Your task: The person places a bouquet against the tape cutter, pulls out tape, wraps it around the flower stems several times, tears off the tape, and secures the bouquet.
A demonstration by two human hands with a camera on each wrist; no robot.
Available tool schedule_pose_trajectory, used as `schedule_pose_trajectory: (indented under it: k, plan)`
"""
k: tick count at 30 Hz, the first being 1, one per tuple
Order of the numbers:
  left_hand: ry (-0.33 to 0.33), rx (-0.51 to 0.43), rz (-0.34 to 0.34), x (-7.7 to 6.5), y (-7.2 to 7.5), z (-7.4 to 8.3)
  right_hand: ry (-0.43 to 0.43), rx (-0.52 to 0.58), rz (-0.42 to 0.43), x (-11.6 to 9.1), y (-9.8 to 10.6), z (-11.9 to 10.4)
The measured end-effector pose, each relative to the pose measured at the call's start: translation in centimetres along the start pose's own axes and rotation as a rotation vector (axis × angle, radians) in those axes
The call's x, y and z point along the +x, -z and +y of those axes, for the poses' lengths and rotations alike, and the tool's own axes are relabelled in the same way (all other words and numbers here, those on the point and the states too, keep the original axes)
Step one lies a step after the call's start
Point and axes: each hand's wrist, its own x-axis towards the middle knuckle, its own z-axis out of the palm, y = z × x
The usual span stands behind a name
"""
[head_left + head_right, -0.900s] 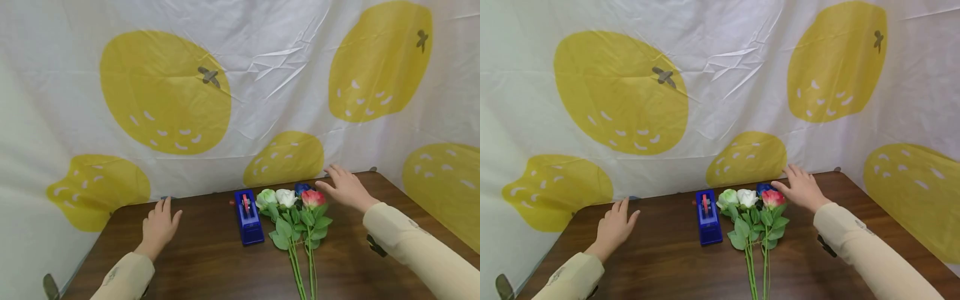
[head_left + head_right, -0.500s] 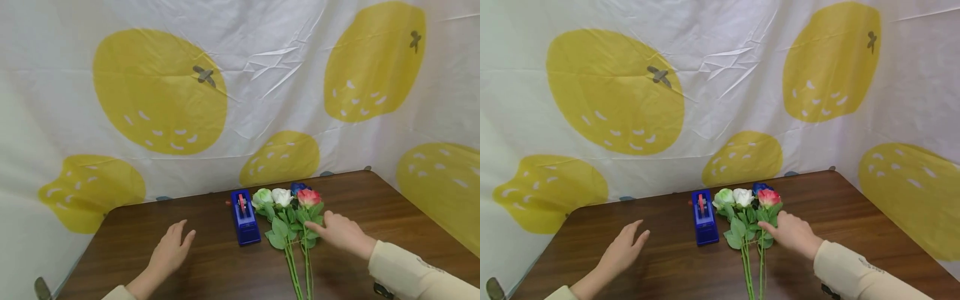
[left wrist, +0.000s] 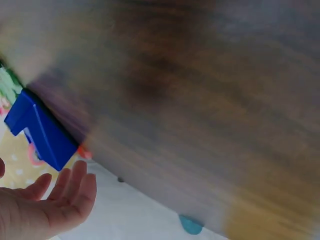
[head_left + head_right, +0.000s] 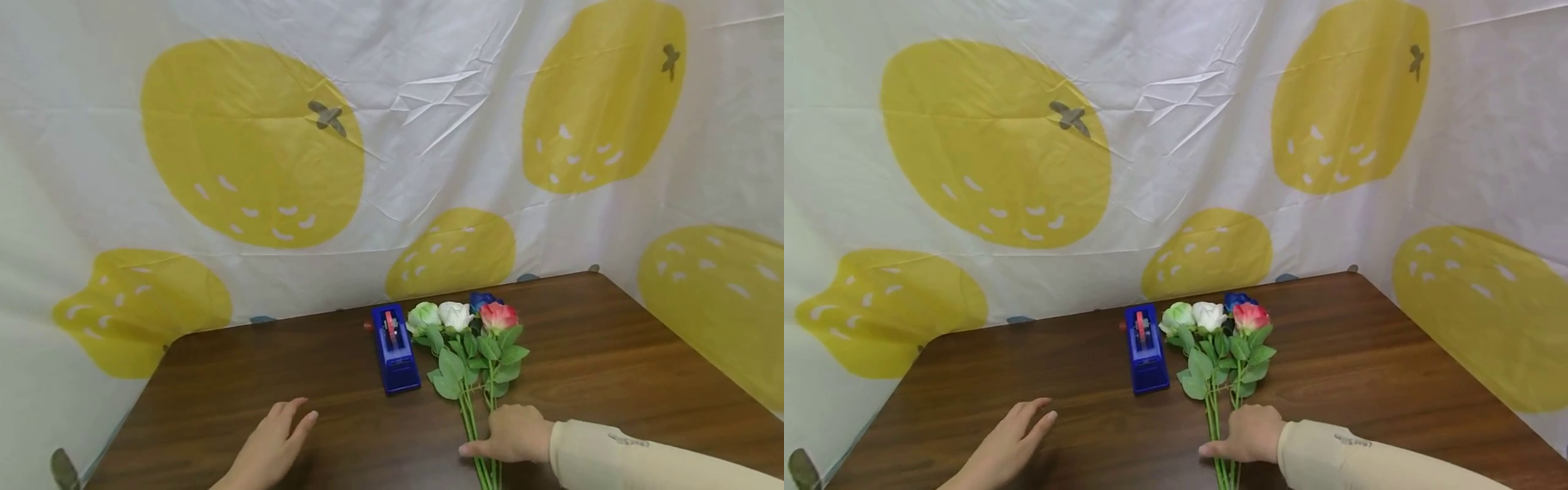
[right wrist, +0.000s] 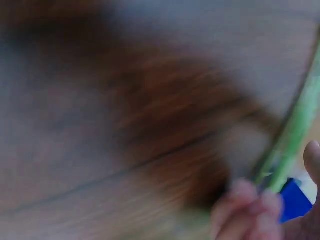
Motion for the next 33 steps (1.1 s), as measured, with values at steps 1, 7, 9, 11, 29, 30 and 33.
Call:
schedule_pose_trajectory:
  k: [1,7,9,11,29,30,33]
  plan:
    - [-0.001,-0.006,-0.005,0.0,0.0,-0.1,0.003,0.012,-0.003,0.2,0.1,-0.1]
    - [-0.016,-0.007,0.003,-0.1,0.1,-0.3,0.012,0.134,0.013,0.7,0.0,0.2]
    - [-0.033,-0.001,0.005,-0.1,0.1,-0.2,0.008,0.187,0.000,0.8,0.1,0.4]
    - [-0.048,0.000,0.002,0.0,0.0,-0.1,-0.004,0.246,-0.026,1.0,0.1,0.7]
    - [-0.080,-0.038,-0.020,0.0,-0.5,0.9,-0.105,0.514,-0.043,1.0,-0.1,1.6]
    - [-0.082,-0.038,-0.020,-0.1,-0.5,0.9,-0.105,0.525,-0.045,1.0,-0.1,1.7]
    - [-0.089,-0.036,-0.022,-0.1,-0.5,1.0,-0.085,0.583,-0.075,0.9,-0.2,2.0]
